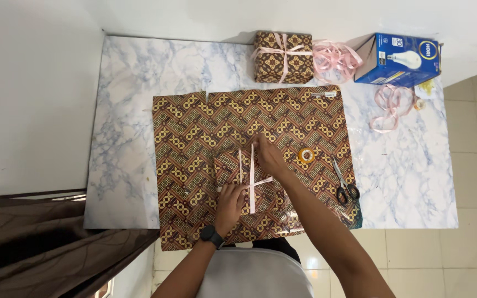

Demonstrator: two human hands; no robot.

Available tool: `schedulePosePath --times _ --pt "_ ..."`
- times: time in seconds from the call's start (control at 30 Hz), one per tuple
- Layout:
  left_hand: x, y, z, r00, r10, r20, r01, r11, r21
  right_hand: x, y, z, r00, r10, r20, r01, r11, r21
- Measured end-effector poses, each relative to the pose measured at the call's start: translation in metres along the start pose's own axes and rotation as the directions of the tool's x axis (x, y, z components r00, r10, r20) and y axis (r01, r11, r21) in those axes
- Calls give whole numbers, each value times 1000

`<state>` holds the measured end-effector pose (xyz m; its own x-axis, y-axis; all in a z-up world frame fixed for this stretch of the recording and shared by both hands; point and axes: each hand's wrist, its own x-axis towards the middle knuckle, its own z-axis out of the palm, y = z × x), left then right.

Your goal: The person wraps a small box with patterned brown and gold paper, folds the edges, and secures them with tape. They then place a pink ribbon around the box, tie it into a bow, and adjust the loops and tails to finish the presentation.

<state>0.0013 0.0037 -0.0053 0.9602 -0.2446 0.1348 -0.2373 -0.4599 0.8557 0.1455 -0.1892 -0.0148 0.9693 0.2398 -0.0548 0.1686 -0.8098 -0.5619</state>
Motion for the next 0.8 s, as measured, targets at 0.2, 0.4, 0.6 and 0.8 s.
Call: schedulePosePath --times 0.2,0.4,0.6,0.8 --pt "-4 -31 3 999 41 27 -45 980 192 -5 28 16 994 96 54 -96 995 -13" --pt "13 -36 -10 997 -63 -43 75 926 370 -44 33 18 952 306 -18 -306 952 -2" --pt "19 -12 -8 952 -221 -209 279 910 307 -58 -17 -14 939 144 -313 -112 987 118" --pt "16 -13 -12 934 -305 -189 334 930 150 -46 -78 -44 990 141 23 -114 688 717"
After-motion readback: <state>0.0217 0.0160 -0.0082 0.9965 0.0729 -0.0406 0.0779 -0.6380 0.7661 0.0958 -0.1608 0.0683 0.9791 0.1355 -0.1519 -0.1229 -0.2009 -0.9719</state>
